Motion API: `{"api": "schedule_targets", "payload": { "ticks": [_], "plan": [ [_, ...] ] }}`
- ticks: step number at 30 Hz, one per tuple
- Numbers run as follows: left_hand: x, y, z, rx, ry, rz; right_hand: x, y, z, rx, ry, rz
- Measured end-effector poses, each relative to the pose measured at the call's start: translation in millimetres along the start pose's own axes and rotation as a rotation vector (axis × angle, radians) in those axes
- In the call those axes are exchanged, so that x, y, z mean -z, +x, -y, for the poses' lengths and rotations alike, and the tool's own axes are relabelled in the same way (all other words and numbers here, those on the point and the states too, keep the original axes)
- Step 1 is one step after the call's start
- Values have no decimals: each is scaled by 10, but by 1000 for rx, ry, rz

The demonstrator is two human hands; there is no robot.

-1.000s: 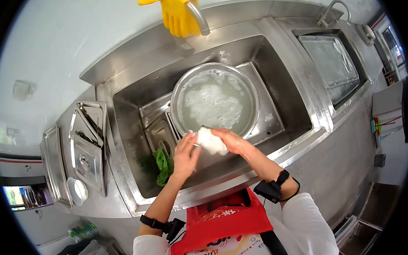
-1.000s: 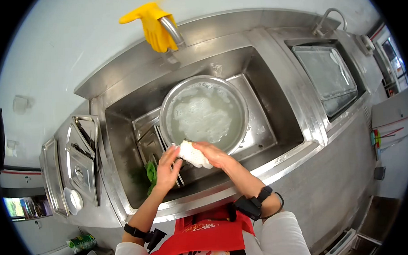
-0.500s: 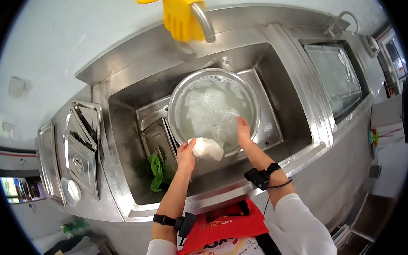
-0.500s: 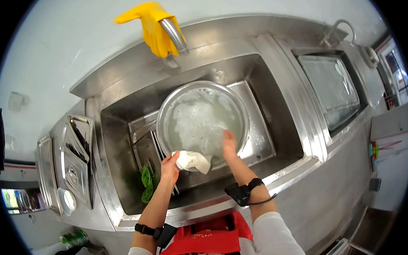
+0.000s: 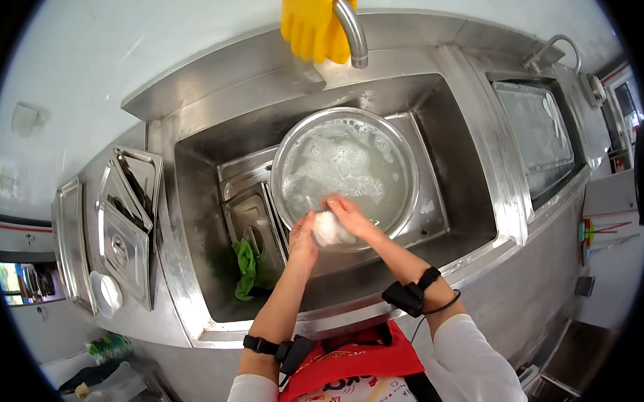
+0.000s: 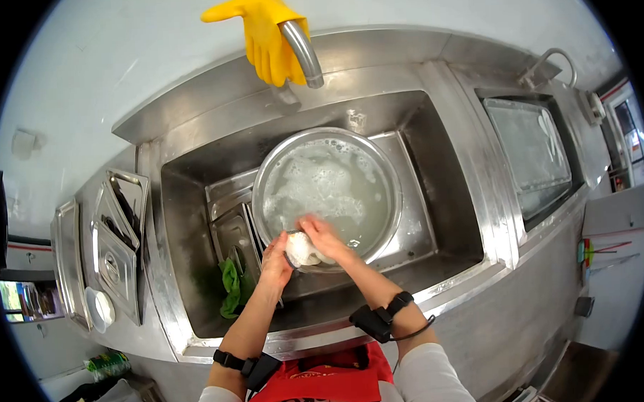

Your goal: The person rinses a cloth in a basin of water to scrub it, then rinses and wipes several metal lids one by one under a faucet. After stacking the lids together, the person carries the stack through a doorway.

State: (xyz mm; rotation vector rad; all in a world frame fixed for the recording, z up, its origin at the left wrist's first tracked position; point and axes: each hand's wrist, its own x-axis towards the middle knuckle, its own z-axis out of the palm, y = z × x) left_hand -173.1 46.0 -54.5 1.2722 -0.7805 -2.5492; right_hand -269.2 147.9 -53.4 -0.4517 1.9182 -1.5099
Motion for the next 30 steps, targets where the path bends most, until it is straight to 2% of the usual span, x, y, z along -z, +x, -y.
{"api": "schedule_targets", "payload": {
  "ticks": [1,2,4,6,7,8,10,11,12,14,17,19,20,23,24,27,28,30],
  "plan": [
    [8,6,3,-16,-1,-7,-21,-14,-57,-79,-91,55],
    [28,14,3,-38,25,-37,-85,-66,-123,-27,-95,44],
    [31,13,30,-80,62,-102,-263,-292,233,71,-117,31],
    [711,540,460,22,-239,392,-416,-460,520,330,-304,27],
    [715,542,459,144,-275,432,-454,-478,520,423,-394,50],
    [710,535,452,268,-307,465,-414,-402,405,307,-375,-13],
    [-125,-61,152,206,-70,68,-292,-97,110,88,-332,-139],
    [-307,-237,105,173,55,-135,-341,-146,70,163,-340,-156],
    [-259,-227,128,170,65,-152,-388,-186,51,244,-354,-175],
    [-53,-158,94,288,-27,88,-465,-443,324,475,-374,-155],
    [348,111,203,389,-276,403,-498,-438,158,579,-142,-150],
    [-190,-246,103,181,83,-83,-353,-168,25,337,-394,-212],
    [-134,-202,146,165,50,-59,-330,-121,-19,204,-511,-243],
    [-157,-271,-4,193,-12,39,-509,-491,262,577,-345,-117],
    [-135,-284,-15,202,-10,45,-572,-637,675,777,-457,-220],
    [34,-202,95,220,116,-36,-439,-419,156,299,-222,-66],
    [-179,-315,45,239,128,-79,-339,-258,119,203,-274,-184],
    [-99,-295,114,173,90,-65,-395,-313,68,270,-314,-202]
  ]
}}
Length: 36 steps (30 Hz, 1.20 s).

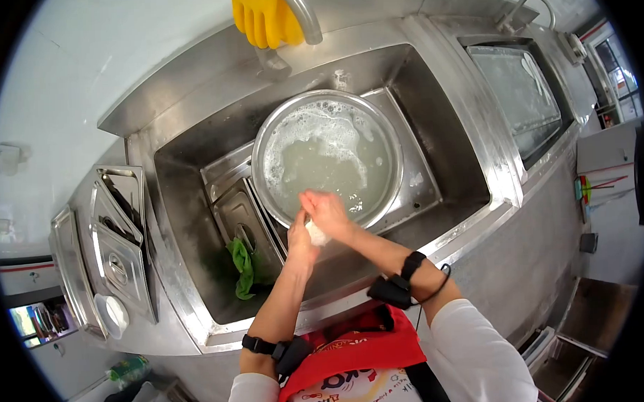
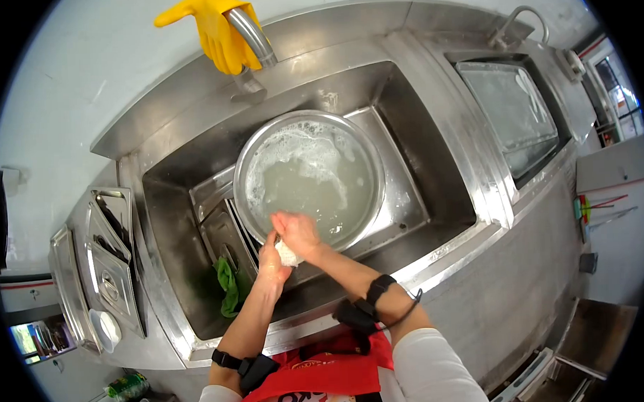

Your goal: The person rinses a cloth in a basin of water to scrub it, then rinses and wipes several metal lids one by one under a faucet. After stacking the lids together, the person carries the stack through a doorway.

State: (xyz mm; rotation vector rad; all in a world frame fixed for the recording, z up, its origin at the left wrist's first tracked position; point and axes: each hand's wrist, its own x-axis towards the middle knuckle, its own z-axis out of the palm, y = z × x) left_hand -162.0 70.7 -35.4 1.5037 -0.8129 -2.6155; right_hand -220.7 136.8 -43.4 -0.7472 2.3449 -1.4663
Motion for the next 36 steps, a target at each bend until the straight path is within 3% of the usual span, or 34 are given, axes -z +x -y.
{"api": "schedule_targets", "payload": {
  "ticks": [2,3,4,6,7,8,11,12,13,14,15,16,17,18,21,22,24,25,26,27,28,31,32,35,36],
  "plan": [
    [194,312,59,14,-103,8,28,-111,254,163,-4,-39],
    [480,585,160,29,-370,530,71,-198,487,394,92,-11],
    [766,858,260,157,-543,1052,60,-184,438,281,119,-22],
    [477,511,175,124,-333,575,-6,-130,197,48,179,-42],
    [70,62,28,23,-54,84,-19,-65,106,-66,211,-52],
    [-38,-90,-9,26,53,51,76,93,18,-209,-148,11],
    [336,304,226,-57,-180,167,13,-117,280,175,117,-154],
    [92,-1,26,46,-191,238,52,-218,530,370,-77,-89],
    [-165,-315,-193,148,-200,309,-132,-263,388,358,-44,-38],
    [196,183,79,-2,-32,332,-305,-304,262,345,-11,12],
    [282,237,142,-39,42,262,-39,-249,361,301,187,27],
    [363,287,201,-70,118,191,18,-124,244,179,76,-21],
    [36,-29,26,0,93,45,45,66,61,68,-38,-69],
    [22,-51,23,-22,119,70,50,119,52,-58,-146,-109],
    [281,134,96,-48,32,56,-79,-126,287,168,37,-123],
    [67,-246,-61,-127,90,97,-88,-219,430,398,-72,-128],
    [875,879,207,-103,-183,892,-120,-242,379,475,-56,-131],
    [727,681,149,-76,-124,692,-148,-195,284,485,-29,-114],
    [577,482,91,-37,-68,496,-119,-145,146,275,-46,-53],
    [122,4,-57,35,-117,159,56,3,50,71,-64,11],
    [274,62,-54,36,-128,277,153,87,-1,-131,-79,75],
    [-27,-322,-287,80,-171,187,182,142,-137,-317,516,184],
    [90,-186,-246,32,-98,259,224,104,-187,-314,710,260],
    [330,4,-252,-196,195,338,532,47,-153,-51,293,593],
    [324,-2,-303,-147,113,287,557,90,-224,-79,83,747]
  ]
}}
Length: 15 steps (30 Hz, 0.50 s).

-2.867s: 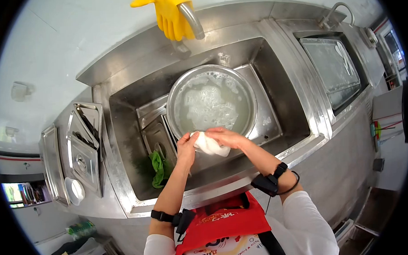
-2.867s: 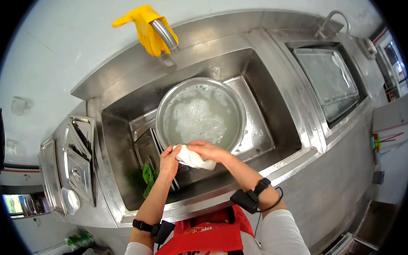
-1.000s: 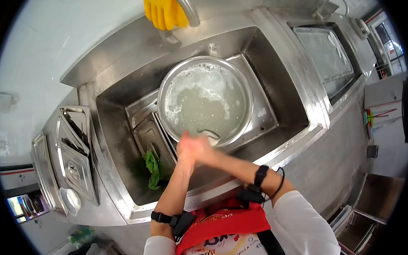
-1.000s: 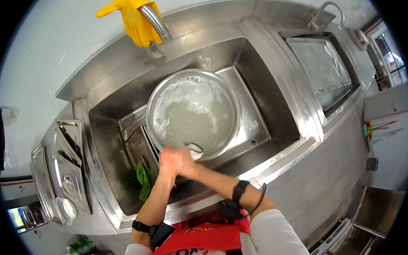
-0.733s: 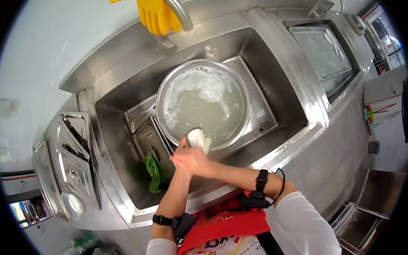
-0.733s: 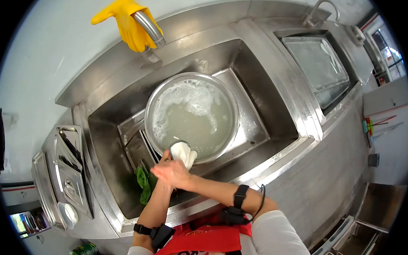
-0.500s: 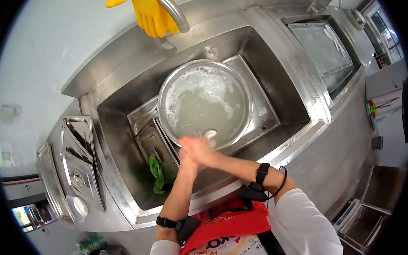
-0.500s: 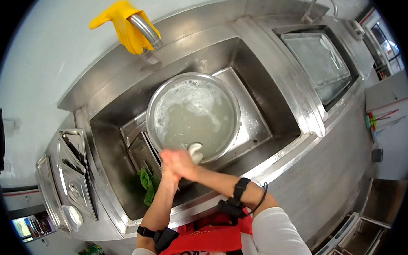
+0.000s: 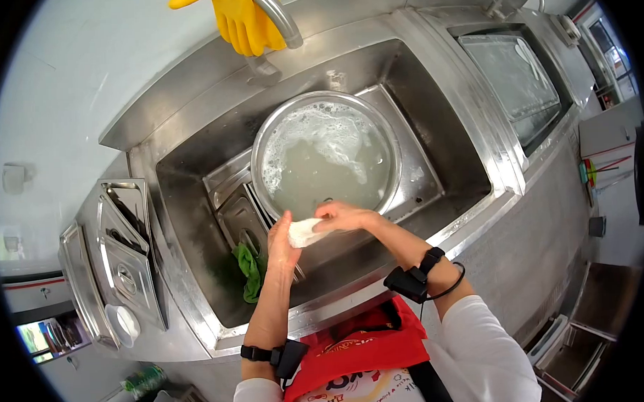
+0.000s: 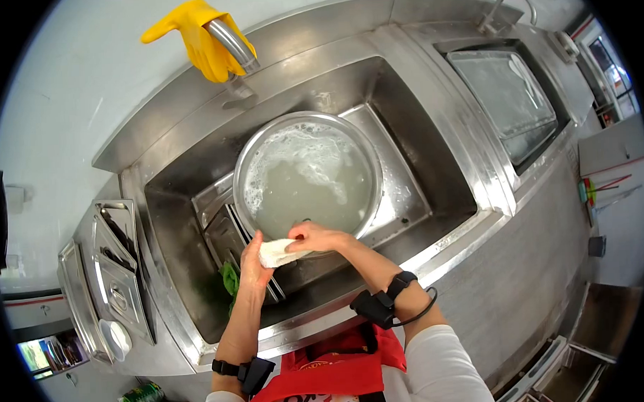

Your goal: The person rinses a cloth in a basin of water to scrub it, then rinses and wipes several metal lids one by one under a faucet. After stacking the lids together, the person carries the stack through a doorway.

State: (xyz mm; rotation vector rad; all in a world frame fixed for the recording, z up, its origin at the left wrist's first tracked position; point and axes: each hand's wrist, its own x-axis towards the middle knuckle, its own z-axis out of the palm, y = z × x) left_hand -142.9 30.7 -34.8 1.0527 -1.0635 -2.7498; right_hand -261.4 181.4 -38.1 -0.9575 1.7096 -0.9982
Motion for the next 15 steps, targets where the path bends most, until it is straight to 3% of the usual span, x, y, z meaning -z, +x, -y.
{"api": "schedule_targets", "payload": {
  "ticks": [3,4,5,7,9,11,12,13,14,15],
  "plan": [
    [-116,102,32,6,-260,-228,-215,45,-13,23,779,-294],
    [40,228,113,85,-226,-272,-396,147,74,50,837,-397],
    [-47,192,119,60,-148,-328,-605,233,115,110,741,-459],
    [80,222,214,119,-471,58,-689,126,548,462,-237,-522],
    [-10,231,303,68,-524,421,-648,241,330,268,-109,-600],
    [-321,107,174,146,-250,-219,-550,331,250,142,-95,-628],
    [-190,158,251,117,-218,-239,-558,330,249,105,-135,-616],
    [-32,296,309,108,-332,2,-505,346,253,72,-189,-613],
    [199,429,401,99,-453,243,-610,275,395,341,-105,-732],
    [429,491,500,93,-572,476,-627,178,577,506,-120,-718]
  ]
}}
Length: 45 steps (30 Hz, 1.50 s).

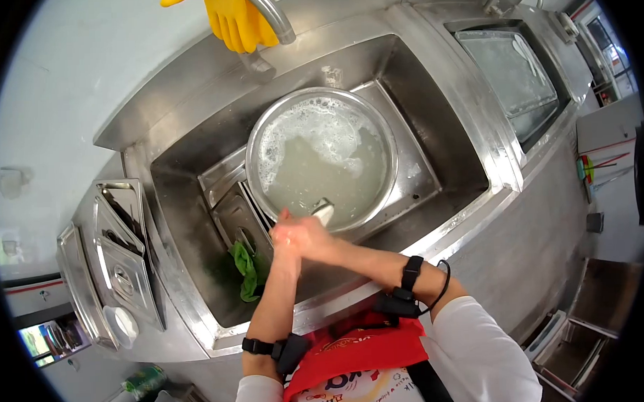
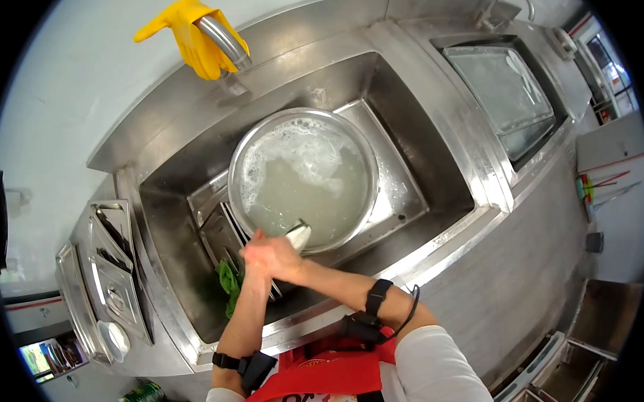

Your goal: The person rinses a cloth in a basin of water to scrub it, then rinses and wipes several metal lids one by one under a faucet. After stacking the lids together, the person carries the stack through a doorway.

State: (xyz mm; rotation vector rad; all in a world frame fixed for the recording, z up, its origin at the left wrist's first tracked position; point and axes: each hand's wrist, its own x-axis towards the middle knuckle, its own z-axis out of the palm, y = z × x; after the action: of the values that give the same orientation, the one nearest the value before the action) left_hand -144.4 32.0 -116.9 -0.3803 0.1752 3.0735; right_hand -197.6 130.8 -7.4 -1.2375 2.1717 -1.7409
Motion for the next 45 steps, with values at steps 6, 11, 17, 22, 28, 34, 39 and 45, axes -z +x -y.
{"api": "schedule_targets", "payload": {
  "ticks": [6,11,17,22,28,34,39,45],
  "plan": [
    [-916,-129,128,-29,326,-612,55,15,-488,-257,-171,71],
    [-981,-210,-221,299,1026,-386,353,302,-666,-559,320,339],
    [-1080,-144,-368,218,855,-472,681,358,-596,-342,244,648],
    [-1238,-154,-508,276,644,-304,708,41,-744,-377,276,636],
    [-1133,-139,-449,113,513,-383,628,-48,-727,-875,876,121],
    [-499,-48,-127,-125,438,-462,5,28,120,-353,217,46],
    [-784,13,118,-156,448,-660,97,86,-369,-334,-148,103],
    [-663,-79,-24,-65,236,-356,34,-36,131,-167,-81,23]
  ]
}}
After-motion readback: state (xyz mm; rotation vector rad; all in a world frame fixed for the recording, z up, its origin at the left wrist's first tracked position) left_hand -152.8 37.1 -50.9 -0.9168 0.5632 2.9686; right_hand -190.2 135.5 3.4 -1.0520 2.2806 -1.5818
